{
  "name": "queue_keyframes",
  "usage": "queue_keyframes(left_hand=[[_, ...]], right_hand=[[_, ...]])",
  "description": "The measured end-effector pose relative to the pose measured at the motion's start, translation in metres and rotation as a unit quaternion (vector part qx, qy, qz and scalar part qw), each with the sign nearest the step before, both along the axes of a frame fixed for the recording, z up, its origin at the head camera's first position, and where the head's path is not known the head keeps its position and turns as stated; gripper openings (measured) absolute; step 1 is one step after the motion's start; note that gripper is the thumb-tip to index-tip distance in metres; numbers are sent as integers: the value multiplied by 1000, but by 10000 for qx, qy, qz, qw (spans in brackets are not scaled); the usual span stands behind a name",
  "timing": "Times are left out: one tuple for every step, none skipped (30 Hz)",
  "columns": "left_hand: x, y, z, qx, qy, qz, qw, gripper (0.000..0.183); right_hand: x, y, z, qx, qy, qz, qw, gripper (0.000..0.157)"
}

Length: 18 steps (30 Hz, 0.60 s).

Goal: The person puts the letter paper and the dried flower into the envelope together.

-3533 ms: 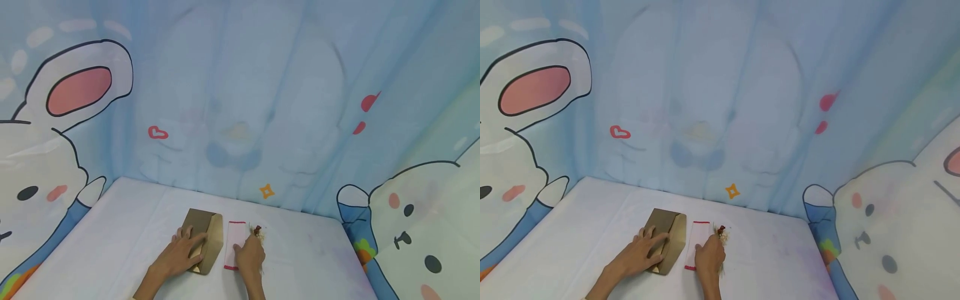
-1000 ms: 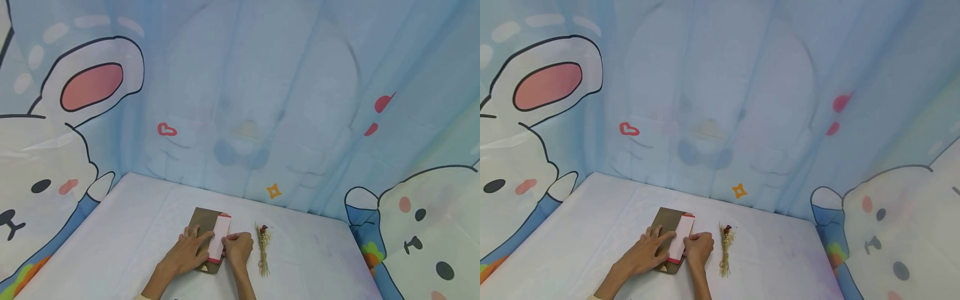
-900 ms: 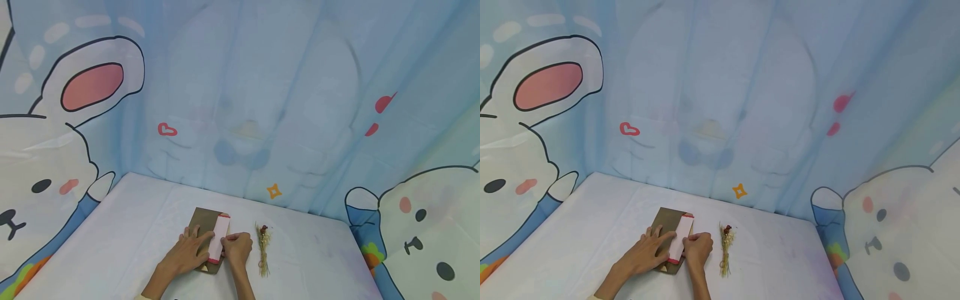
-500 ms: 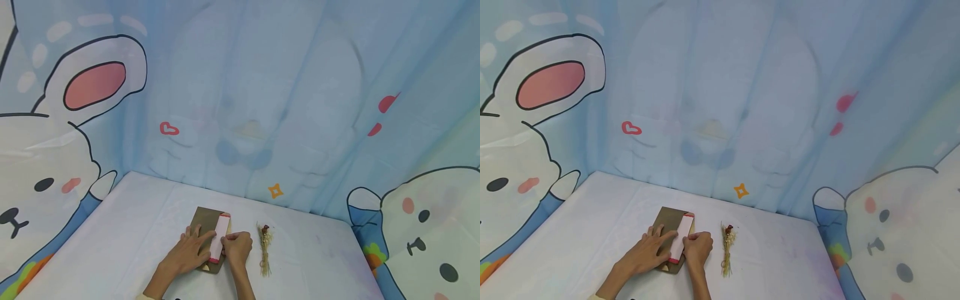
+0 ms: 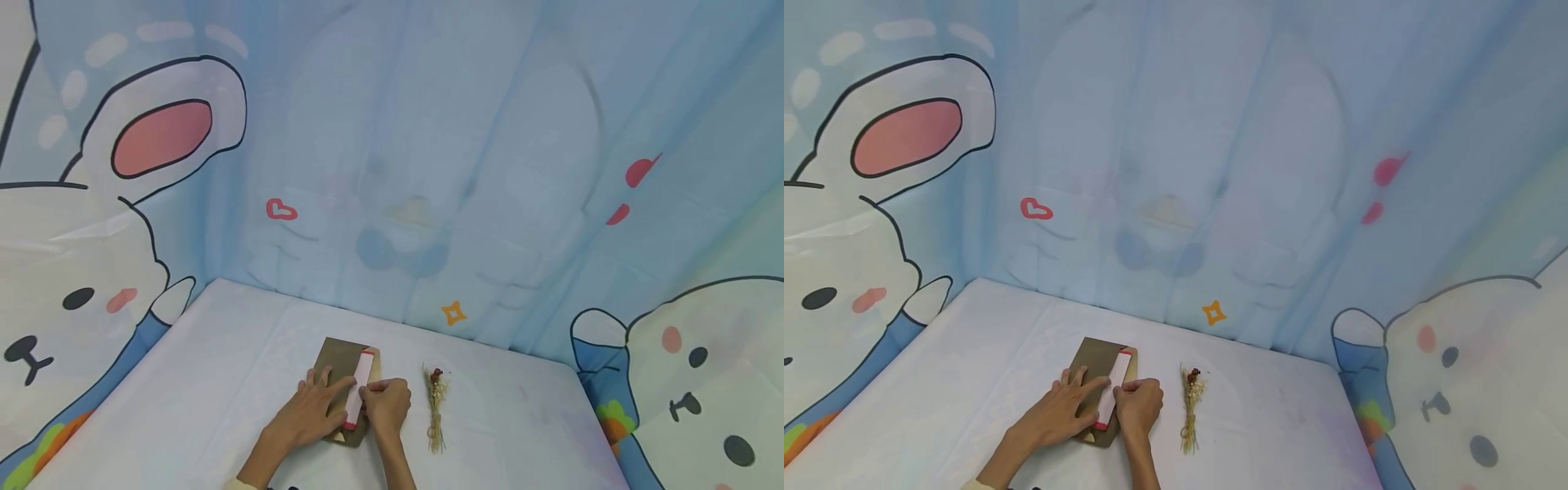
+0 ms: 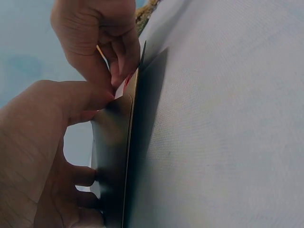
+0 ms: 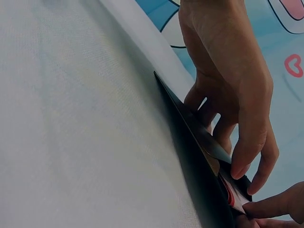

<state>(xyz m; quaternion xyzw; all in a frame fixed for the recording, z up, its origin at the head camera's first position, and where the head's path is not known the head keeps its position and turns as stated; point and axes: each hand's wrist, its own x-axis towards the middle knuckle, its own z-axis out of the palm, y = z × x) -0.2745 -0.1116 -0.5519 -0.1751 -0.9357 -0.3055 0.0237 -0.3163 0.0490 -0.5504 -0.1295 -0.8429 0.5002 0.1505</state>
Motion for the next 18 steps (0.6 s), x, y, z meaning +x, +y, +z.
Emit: queue_keyframes(left_hand=[[0,0,0,6,9,1,10000,57],[0,0,0,0,15,-2,10000,57],[0,0,0,-3,15,-4,10000,57],[-1,0,0,0,20,-7,10000,57],[-1,0,0,0,17,-13,10000,57],[-1,0,0,-3,22,-23,10000,57],[-1,0,0,-5,27,-27,10000,57],[-1,0,0,-5,27,-30,10000,57],[-1,0,0,1,32,-34,10000,57],[-1,0,0,3,34,-39,10000,58],[0,0,0,9,23,-37,10000,58],[0,-1,0,20,17,-37,10000,58],[0,-1,0,27,8,-32,10000,58],[0,-1,0,30,3,-29,10000,58],[0,-1,0,24,6,-30,10000,58],[0,-1,0,29,7,-27,10000,58],[0,-1,0,24,12,-18,10000,58],[-1,-1,-1,22,9,-16,10000,58]], right_hand=[[0,0,0,93,-8,-21,10000,9],[0,-1,0,185,-21,-44,9998,9],[0,-1,0,270,-24,-67,9996,10],[0,-1,0,352,-21,-88,9993,10],[0,-1,0,408,-9,-100,9991,11],[1,-2,0,442,9,-110,9990,11],[1,-2,0,492,36,-122,9987,11],[1,-2,0,512,43,-126,9986,11],[2,-2,0,536,56,-129,9985,11],[2,-3,0,569,65,-138,9983,12],[2,-3,0,603,78,-140,9981,12],[1,-4,0,622,93,-135,9979,12],[1,-4,-1,647,99,-135,9978,13],[1,-4,-1,662,115,-130,9977,13],[1,-5,-2,678,125,-131,9975,13],[0,-5,-3,701,133,-134,9974,13],[0,-6,-3,737,143,-134,9971,14],[0,-6,-4,768,151,-134,9968,14]])
